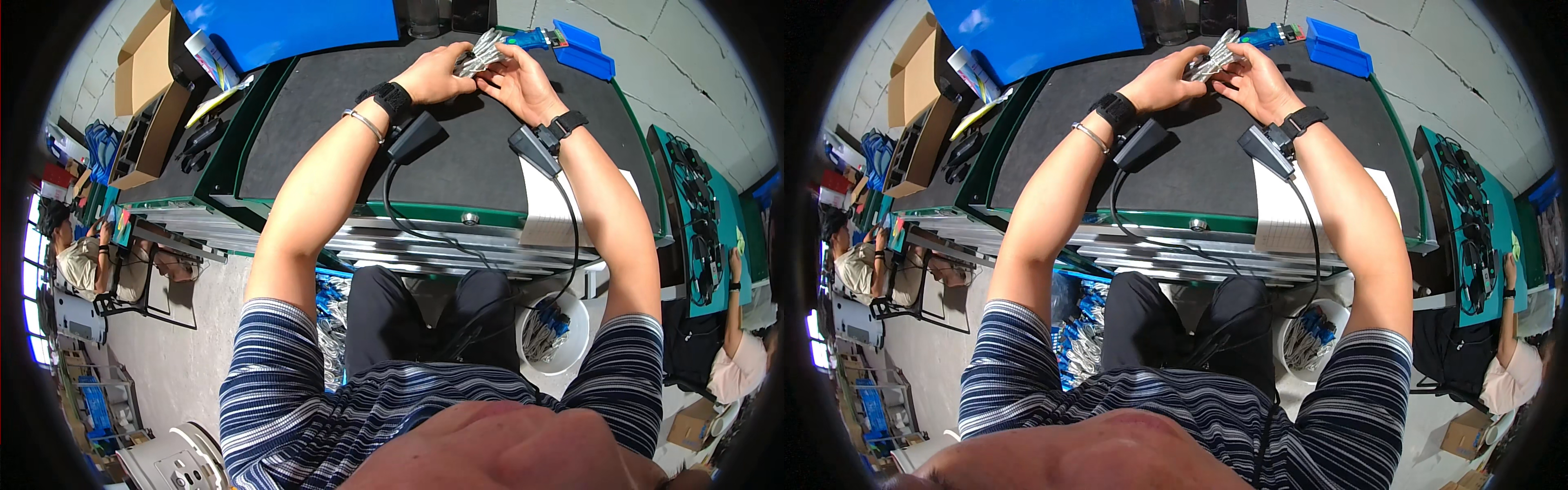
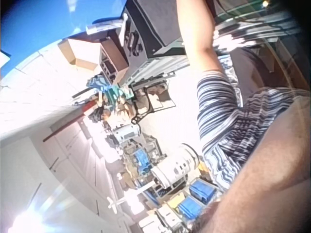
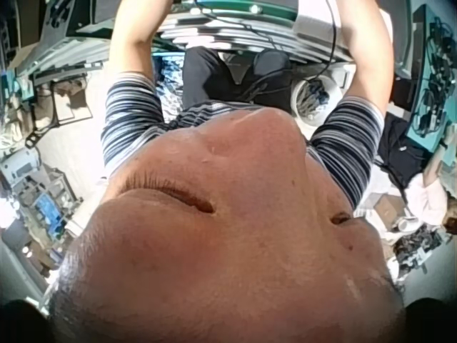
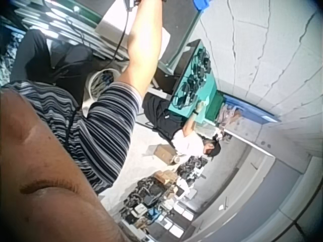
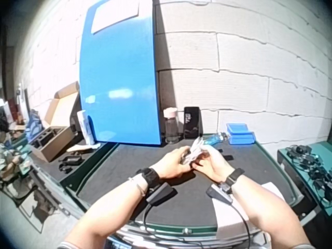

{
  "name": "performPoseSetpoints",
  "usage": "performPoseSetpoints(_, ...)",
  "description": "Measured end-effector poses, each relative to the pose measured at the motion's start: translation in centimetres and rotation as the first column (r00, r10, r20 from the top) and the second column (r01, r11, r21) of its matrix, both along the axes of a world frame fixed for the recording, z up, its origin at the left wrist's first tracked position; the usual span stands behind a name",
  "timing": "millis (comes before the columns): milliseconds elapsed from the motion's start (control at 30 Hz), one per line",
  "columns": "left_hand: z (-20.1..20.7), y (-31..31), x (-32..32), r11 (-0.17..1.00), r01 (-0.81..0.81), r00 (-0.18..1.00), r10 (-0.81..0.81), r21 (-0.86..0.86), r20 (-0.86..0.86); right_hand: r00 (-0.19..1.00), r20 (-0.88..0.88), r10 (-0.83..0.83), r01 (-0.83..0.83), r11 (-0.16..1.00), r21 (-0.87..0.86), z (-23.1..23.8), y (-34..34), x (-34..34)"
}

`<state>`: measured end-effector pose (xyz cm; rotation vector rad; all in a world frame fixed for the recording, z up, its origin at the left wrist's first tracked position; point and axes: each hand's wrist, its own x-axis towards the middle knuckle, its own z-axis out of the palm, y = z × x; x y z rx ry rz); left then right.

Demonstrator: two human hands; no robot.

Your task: Bundling and organizing various cables and electronic components at a workshop bench.

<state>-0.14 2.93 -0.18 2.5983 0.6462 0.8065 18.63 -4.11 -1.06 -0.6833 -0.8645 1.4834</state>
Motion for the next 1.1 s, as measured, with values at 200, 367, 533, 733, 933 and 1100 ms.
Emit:
performPoseSetpoints(200,1.3,-0.8,-0.3,0.9,0.043,0.996,-0.007,-0.433,0.085,0.995,0.1,-0.03,0.026,0.999,0.04,0.5,-0.5,-0.2)
performPoseSetpoints(367,1.3,-1.3,-0.4,0.773,0.2,0.966,-0.053,-0.602,0.252,0.983,0.13,-0.131,0.13,0.991,0.013,0.7,-0.9,-0.6)
performPoseSetpoints(533,1.3,-0.9,-0.6,0.631,0.32,0.943,-0.143,-0.707,0.299,0.971,0.167,-0.172,0.171,0.985,0.019,0.4,-0.5,-0.4)
performPoseSetpoints(733,1.2,-0.5,-0.7,0.478,0.388,0.922,-0.204,-0.788,0.33,0.948,0.29,-0.128,0.112,0.991,0.071,0.4,-0.8,-0.6)
performPoseSetpoints(933,1.3,-0.8,-0.7,0.586,0.355,0.934,-0.264,-0.728,0.242,0.91,0.389,-0.146,0.126,0.989,0.075,0.3,-0.6,-0.6)
performPoseSetpoints(1100,1.1,-0.8,-0.7,0.49,0.368,0.929,-0.218,-0.79,0.298,0.942,0.294,-0.161,0.164,0.986,0.014,0.3,-0.6,-0.7)
